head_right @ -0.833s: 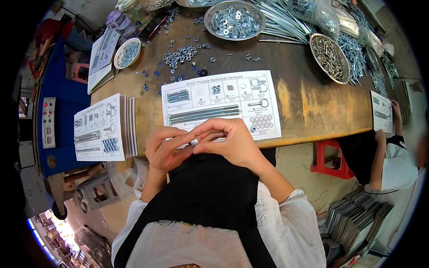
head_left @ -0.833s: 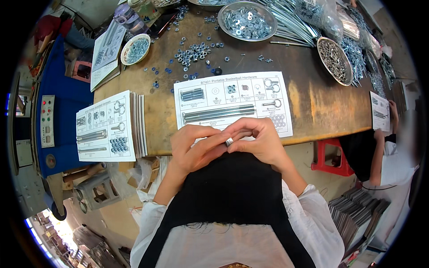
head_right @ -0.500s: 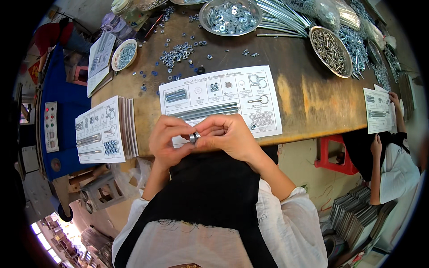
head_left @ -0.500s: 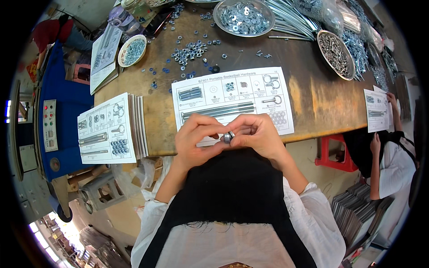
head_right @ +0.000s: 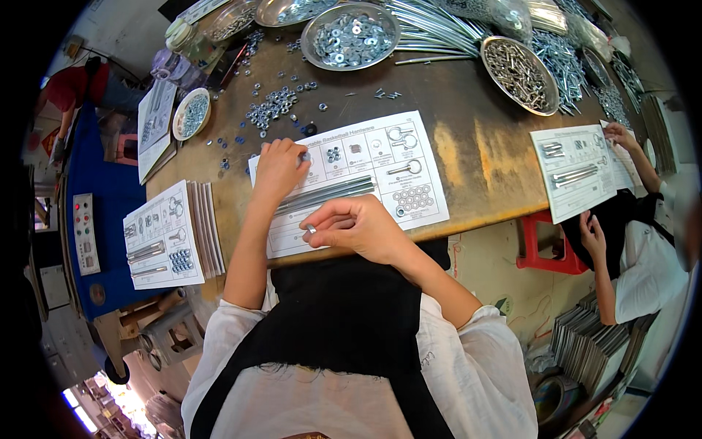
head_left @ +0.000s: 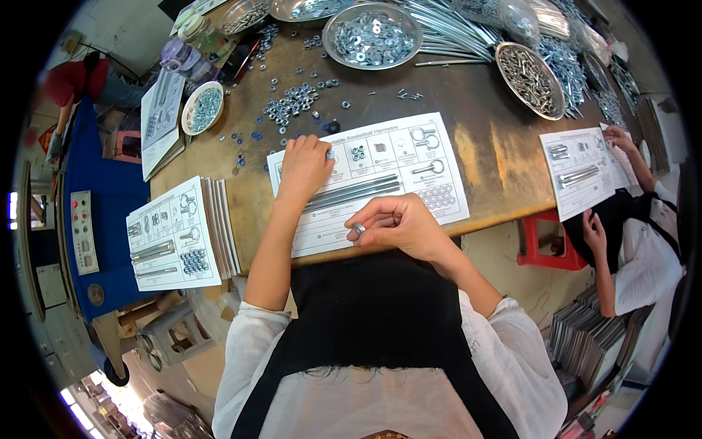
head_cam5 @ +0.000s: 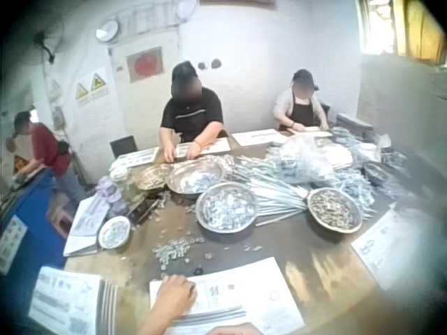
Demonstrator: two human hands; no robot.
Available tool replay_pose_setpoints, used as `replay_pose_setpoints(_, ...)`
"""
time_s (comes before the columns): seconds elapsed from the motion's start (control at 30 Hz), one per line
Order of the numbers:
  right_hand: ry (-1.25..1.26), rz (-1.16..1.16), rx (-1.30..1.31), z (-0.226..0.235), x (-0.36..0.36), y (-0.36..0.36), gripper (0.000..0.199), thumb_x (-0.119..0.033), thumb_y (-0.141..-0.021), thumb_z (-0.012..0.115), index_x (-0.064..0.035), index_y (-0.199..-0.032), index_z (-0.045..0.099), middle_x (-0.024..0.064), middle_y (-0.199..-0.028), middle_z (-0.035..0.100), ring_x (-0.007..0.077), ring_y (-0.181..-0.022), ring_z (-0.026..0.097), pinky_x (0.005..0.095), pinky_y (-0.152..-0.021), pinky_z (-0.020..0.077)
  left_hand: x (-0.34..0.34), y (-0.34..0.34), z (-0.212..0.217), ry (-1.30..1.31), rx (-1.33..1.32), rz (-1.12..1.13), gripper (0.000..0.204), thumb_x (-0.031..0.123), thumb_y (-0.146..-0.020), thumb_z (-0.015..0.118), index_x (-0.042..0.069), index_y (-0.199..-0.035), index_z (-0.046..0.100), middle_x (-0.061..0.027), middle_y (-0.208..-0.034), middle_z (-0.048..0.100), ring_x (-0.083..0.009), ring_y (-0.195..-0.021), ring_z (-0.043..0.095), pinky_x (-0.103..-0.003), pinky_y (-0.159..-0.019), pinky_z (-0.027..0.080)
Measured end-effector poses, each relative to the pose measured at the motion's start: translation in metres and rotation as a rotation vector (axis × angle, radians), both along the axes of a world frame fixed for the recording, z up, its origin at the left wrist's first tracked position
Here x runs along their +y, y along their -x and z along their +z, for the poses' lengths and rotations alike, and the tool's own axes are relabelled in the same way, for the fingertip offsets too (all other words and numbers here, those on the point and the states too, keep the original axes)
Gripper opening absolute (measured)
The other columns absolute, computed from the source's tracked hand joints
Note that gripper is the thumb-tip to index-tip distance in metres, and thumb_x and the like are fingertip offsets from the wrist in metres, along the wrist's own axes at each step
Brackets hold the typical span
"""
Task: The person picks up metal rods, nuts, and washers from a table and arranges them on printed instruction sheets. They repeatedly place components on the sheet, adjust their positions, and move the sheet aside to continue the process.
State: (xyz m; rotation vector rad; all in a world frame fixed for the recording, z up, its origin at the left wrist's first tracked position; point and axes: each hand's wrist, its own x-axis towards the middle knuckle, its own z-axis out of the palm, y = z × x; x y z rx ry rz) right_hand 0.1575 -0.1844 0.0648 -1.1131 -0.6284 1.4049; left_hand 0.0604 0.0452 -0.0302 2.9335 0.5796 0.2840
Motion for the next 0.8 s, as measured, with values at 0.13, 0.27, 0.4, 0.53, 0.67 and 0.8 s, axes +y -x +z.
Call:
replay_pose_setpoints(0.13, 0.017, -0.105, -0.037, -0.014, -0.007, 0.003, 0.023, -0.004, -0.084, 0.079, 0.0016, -0.105, 0.073, 0.0090, -0.094, 0.075, 0.0104, -0.087, 0.071, 0.0230, -0.079, 0.0558, -0.002, 0.007, 0.016, 0.167, -0.086, 0.028, 0.031, 0.021, -0.078, 0.077, 0.009, -0.107, 0.075, -0.0058, -0.100, 0.066, -0.0231, -0.098, 0.061, -0.036, -0.088, 0.043)
replay_pose_setpoints(0.27, -0.047, -0.280, -0.162, -0.007, -0.009, 0.002, 0.023, -0.004, -0.083, 0.079, 0.0019, -0.104, 0.073, 0.0069, -0.091, 0.075, 0.0104, -0.085, 0.071, 0.0235, -0.076, 0.0557, -0.041, 0.027, 0.079, 0.691, -0.482, -0.182, 0.040, 0.018, -0.069, 0.083, 0.012, -0.109, 0.077, -0.0029, -0.101, 0.066, -0.0215, -0.092, 0.062, -0.034, -0.079, 0.045)
replay_pose_setpoints(0.4, -0.149, -0.316, -0.394, 0.003, -0.006, 0.004, 0.023, -0.003, -0.081, 0.080, 0.0022, -0.102, 0.072, 0.0066, -0.089, 0.074, 0.0120, -0.085, 0.071, 0.0251, -0.077, 0.0559, -0.078, 0.040, 0.103, 0.202, -0.694, -0.400, 0.042, 0.017, -0.062, 0.087, 0.013, -0.103, 0.077, -0.0016, -0.102, 0.066, -0.0214, -0.090, 0.063, -0.035, -0.076, 0.045)
replay_pose_setpoints(0.53, -0.257, -0.285, -0.492, 0.009, -0.002, 0.009, 0.025, -0.001, -0.081, 0.079, 0.0025, -0.104, 0.071, 0.0078, -0.091, 0.074, 0.0130, -0.087, 0.071, 0.0260, -0.078, 0.0559, -0.086, 0.047, 0.099, 0.182, -0.795, -0.369, 0.037, 0.012, -0.063, 0.087, 0.007, -0.098, 0.075, -0.0060, -0.101, 0.066, -0.0254, -0.091, 0.063, -0.037, -0.076, 0.047)
replay_pose_setpoints(0.67, -0.264, -0.281, -0.291, 0.007, 0.004, 0.011, 0.024, -0.013, -0.095, 0.067, 0.0027, -0.114, 0.068, 0.0105, -0.094, 0.074, 0.0153, -0.088, 0.071, 0.0281, -0.082, 0.0549, -0.079, 0.053, 0.086, 0.497, -0.835, -0.125, 0.033, 0.009, -0.066, 0.085, 0.006, -0.097, 0.074, -0.0067, -0.098, 0.067, -0.0258, -0.091, 0.064, -0.034, -0.075, 0.047)
replay_pose_setpoints(0.8, -0.289, -0.323, -0.218, -0.003, 0.000, 0.011, 0.046, -0.034, -0.107, 0.043, 0.0054, -0.116, 0.065, 0.0152, -0.097, 0.073, 0.0203, -0.088, 0.072, 0.0318, -0.084, 0.0538, -0.043, 0.039, 0.052, 0.302, -0.419, 0.122, 0.025, 0.016, -0.072, 0.081, 0.005, -0.093, 0.074, -0.0059, -0.096, 0.065, -0.0233, -0.092, 0.062, -0.038, -0.083, 0.045)
